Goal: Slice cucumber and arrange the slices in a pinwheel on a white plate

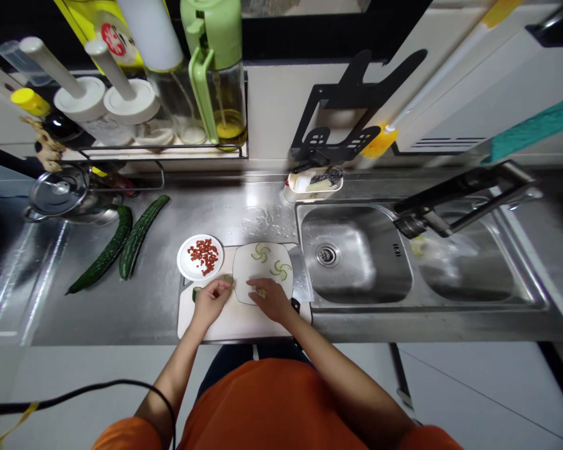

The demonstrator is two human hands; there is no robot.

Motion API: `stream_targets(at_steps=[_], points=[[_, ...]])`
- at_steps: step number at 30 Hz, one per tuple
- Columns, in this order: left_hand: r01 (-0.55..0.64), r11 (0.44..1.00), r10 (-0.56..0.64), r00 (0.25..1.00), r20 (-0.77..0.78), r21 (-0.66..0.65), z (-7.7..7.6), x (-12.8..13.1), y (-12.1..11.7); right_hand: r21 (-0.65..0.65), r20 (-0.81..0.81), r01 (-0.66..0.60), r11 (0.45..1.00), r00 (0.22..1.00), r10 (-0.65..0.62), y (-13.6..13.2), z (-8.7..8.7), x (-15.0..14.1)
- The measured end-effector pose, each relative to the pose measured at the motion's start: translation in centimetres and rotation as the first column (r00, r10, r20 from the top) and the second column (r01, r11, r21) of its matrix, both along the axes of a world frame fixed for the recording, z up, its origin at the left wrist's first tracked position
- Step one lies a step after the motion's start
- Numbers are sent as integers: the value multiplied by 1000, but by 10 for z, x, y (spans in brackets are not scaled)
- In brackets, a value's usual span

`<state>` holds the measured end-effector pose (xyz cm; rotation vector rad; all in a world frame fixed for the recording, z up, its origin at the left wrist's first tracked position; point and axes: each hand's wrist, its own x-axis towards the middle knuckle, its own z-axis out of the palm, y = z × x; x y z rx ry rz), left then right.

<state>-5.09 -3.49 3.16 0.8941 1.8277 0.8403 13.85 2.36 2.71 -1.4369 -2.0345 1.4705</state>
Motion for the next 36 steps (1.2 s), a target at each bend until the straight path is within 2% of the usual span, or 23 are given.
stream_targets(at_steps=[2, 4, 6, 9, 13, 16, 21, 25, 27, 31, 36], points=[[10, 1000, -4, 979, 203, -26, 7, 4, 3, -128, -98, 46, 991, 993, -59, 4, 3, -7], [32, 998, -9, 935, 355, -59, 13, 8, 5, -239, -210, 26, 971, 975, -78, 8, 6, -11], [39, 996, 1, 894, 448, -80, 16, 10, 6, -309, -287, -22, 951, 955, -72, 11, 9, -12], [27, 993, 36, 850, 526, -111, 16, 14, 7, -355, -286, -29, 934, 955, -80, 14, 12, -11], [6, 990, 81, 803, 590, -143, 12, 17, 6, -354, -249, 24, 935, 961, -119, 16, 16, -8], [-20, 974, 166, 746, 645, -227, 9, 19, 5, -328, -231, 16, 945, 968, -97, 16, 23, -6], [27, 907, 325, 590, 739, -420, 4, 21, 4, -233, -154, -39, 972, 988, 3, 16, 38, -5], [61, 884, 384, 469, 795, -463, 1, 22, 6, -206, -156, -125, 971, 983, 93, 17, 49, -2], [50, 895, 373, 461, 806, -443, 0, 22, 7, -220, -164, -148, 964, 980, 113, 17, 53, 0], [-3, 923, 334, 499, 800, -384, -1, 19, 9, -286, -159, -136, 948, 983, 94, 20, 54, 4], [-75, 922, 342, 620, 706, -381, 4, 15, 15, -283, -118, -119, 952, 989, 88, 25, 45, 6]])
